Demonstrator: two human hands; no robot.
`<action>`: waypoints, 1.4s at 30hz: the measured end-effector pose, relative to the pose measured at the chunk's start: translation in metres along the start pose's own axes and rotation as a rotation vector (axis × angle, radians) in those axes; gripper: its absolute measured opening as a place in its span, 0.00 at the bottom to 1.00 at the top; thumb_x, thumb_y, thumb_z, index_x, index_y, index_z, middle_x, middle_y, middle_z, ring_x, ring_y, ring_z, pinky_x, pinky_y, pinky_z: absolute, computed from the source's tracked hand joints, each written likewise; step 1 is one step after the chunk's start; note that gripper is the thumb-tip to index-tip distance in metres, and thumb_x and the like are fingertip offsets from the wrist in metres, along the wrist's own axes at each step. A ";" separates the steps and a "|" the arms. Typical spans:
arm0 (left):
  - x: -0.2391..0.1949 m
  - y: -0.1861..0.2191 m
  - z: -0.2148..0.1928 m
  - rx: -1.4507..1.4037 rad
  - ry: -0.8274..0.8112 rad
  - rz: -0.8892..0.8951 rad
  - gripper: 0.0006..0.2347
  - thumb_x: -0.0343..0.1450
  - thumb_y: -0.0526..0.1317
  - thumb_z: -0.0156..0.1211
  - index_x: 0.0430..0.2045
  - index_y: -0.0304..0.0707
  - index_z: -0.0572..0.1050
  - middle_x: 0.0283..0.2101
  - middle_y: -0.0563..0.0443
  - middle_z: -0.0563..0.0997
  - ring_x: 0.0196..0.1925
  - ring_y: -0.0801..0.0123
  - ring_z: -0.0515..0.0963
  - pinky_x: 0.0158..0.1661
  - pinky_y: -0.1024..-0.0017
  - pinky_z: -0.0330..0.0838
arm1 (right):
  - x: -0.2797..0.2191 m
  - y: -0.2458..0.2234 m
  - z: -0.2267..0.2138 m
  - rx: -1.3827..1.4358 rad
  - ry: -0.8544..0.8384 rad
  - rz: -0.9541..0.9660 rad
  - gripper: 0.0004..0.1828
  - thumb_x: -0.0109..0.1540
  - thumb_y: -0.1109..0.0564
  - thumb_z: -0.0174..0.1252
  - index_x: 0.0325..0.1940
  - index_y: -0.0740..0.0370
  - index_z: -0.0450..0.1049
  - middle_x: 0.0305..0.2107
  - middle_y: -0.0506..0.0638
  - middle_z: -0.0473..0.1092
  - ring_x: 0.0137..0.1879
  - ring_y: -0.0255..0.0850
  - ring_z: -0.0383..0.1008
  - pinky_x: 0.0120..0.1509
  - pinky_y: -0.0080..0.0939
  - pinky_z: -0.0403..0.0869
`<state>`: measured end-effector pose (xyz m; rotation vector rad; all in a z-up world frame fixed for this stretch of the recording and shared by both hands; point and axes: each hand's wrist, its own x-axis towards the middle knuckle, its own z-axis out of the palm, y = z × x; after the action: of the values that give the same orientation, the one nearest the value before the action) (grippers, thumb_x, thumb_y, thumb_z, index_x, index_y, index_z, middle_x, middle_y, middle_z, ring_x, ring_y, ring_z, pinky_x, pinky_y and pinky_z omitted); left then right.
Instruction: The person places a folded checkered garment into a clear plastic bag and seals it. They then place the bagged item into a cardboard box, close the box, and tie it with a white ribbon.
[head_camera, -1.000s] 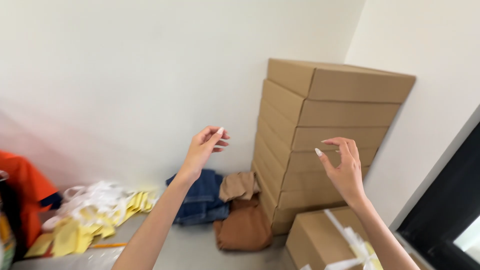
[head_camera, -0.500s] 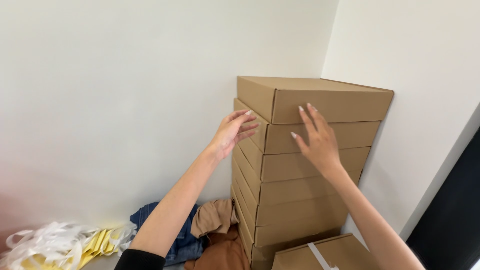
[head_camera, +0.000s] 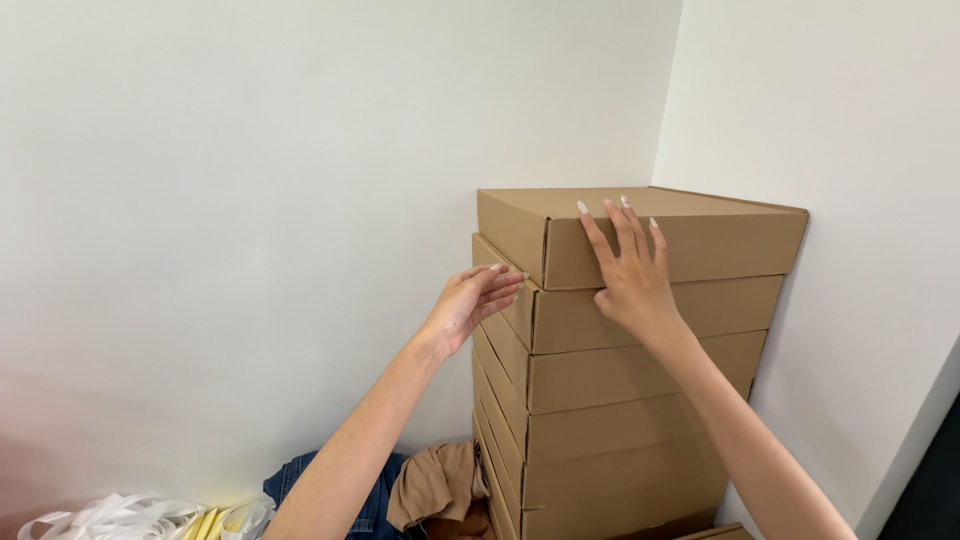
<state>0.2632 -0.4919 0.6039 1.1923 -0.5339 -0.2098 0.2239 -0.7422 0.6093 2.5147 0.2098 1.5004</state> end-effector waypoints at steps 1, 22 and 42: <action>-0.001 0.000 0.000 0.000 0.000 -0.001 0.20 0.75 0.41 0.53 0.59 0.24 0.69 0.54 0.36 0.80 0.54 0.61 0.82 0.54 0.69 0.78 | 0.001 0.004 0.003 0.000 0.000 0.001 0.69 0.40 0.71 0.65 0.82 0.44 0.44 0.73 0.57 0.46 0.81 0.52 0.42 0.78 0.65 0.46; -0.106 0.045 -0.001 -0.146 0.018 -0.174 0.55 0.60 0.72 0.55 0.69 0.22 0.45 0.62 0.24 0.66 0.56 0.32 0.77 0.47 0.44 0.79 | -0.044 -0.112 -0.090 0.202 0.188 -0.143 0.63 0.34 0.53 0.72 0.75 0.36 0.61 0.63 0.49 0.58 0.68 0.48 0.58 0.63 0.52 0.52; -0.270 0.037 -0.015 -0.032 0.228 -0.035 0.40 0.60 0.63 0.62 0.61 0.31 0.67 0.61 0.38 0.70 0.67 0.56 0.68 0.64 0.60 0.63 | -0.135 -0.225 -0.135 -0.010 0.454 -0.441 0.44 0.43 0.43 0.65 0.65 0.41 0.69 0.67 0.54 0.65 0.70 0.48 0.67 0.71 0.52 0.62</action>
<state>0.0342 -0.3498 0.5575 1.1771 -0.3096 -0.1096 0.0372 -0.5412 0.5009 1.9058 0.7638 1.8243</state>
